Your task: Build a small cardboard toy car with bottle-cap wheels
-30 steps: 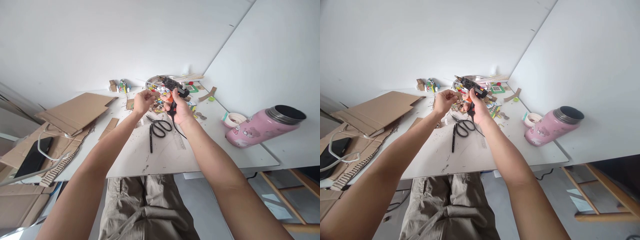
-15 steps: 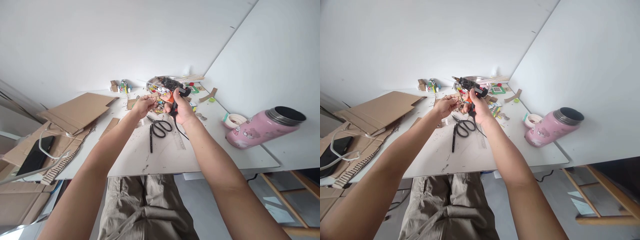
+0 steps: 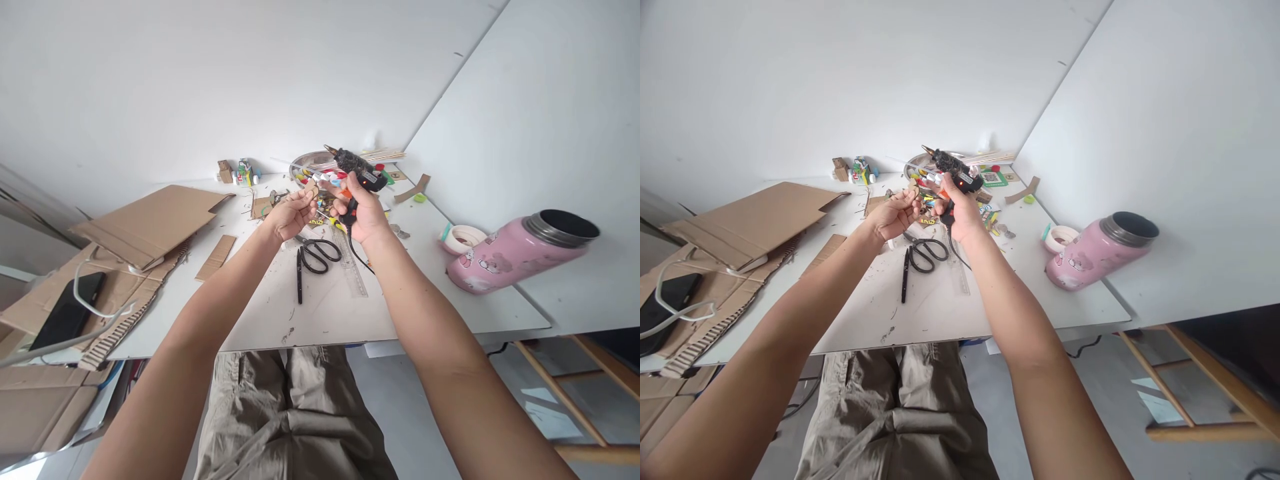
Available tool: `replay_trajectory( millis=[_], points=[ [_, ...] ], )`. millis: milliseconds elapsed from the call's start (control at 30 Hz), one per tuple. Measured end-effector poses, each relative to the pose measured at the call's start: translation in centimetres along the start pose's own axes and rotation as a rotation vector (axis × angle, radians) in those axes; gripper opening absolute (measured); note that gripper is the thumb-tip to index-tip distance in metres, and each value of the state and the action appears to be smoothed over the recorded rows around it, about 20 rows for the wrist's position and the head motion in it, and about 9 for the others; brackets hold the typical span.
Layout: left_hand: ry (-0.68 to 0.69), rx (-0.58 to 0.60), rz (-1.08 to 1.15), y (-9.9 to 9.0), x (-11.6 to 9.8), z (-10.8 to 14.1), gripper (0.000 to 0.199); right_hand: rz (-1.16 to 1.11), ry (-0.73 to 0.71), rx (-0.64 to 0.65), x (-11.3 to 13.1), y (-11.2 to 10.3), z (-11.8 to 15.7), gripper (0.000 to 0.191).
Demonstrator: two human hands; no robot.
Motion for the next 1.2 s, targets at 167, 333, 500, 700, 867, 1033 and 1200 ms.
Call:
replay_trajectory(
  millis=[167,333,500,700,867,1033,1200],
  points=[
    [0.087,-0.012,-0.113,-0.7,0.0,-0.1,0.03,-0.012,-0.055,-0.091,-0.2,-0.2,-0.2,0.044],
    [0.097,-0.004,-0.141,-0.4,0.6,-0.1,0.029,0.064,-0.086,-0.072,0.0,-0.1,0.0,0.039],
    [0.121,-0.023,-0.137,0.1,0.9,0.0,0.027,0.111,-0.118,-0.083,-0.1,0.1,0.2,0.038],
    [0.134,0.001,-0.176,0.4,1.3,0.0,0.026,0.042,-0.042,-0.091,-0.7,-0.3,-0.3,0.035],
    [0.237,-0.042,-0.27,0.1,0.9,-0.2,0.028,-0.072,-0.029,-0.21,-0.8,-2.3,-1.6,0.037],
    [0.38,-0.115,-0.475,-0.3,-0.4,-1.3,0.027,-0.064,-0.147,-0.289,0.0,-5.5,-3.4,0.034],
    [0.351,-0.04,-0.757,0.6,0.2,-3.4,0.019,-0.099,-0.2,-0.444,1.5,-8.7,-3.8,0.031]
  ],
)
Point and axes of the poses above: each hand's wrist, its own z-axis away from the middle knuckle, its own y-axis out of the palm, x = y × z, the point moved 4 cm from there along -z, towards the middle knuckle, and after that the axes turned 1 degree about x, right-handed, at the moved point
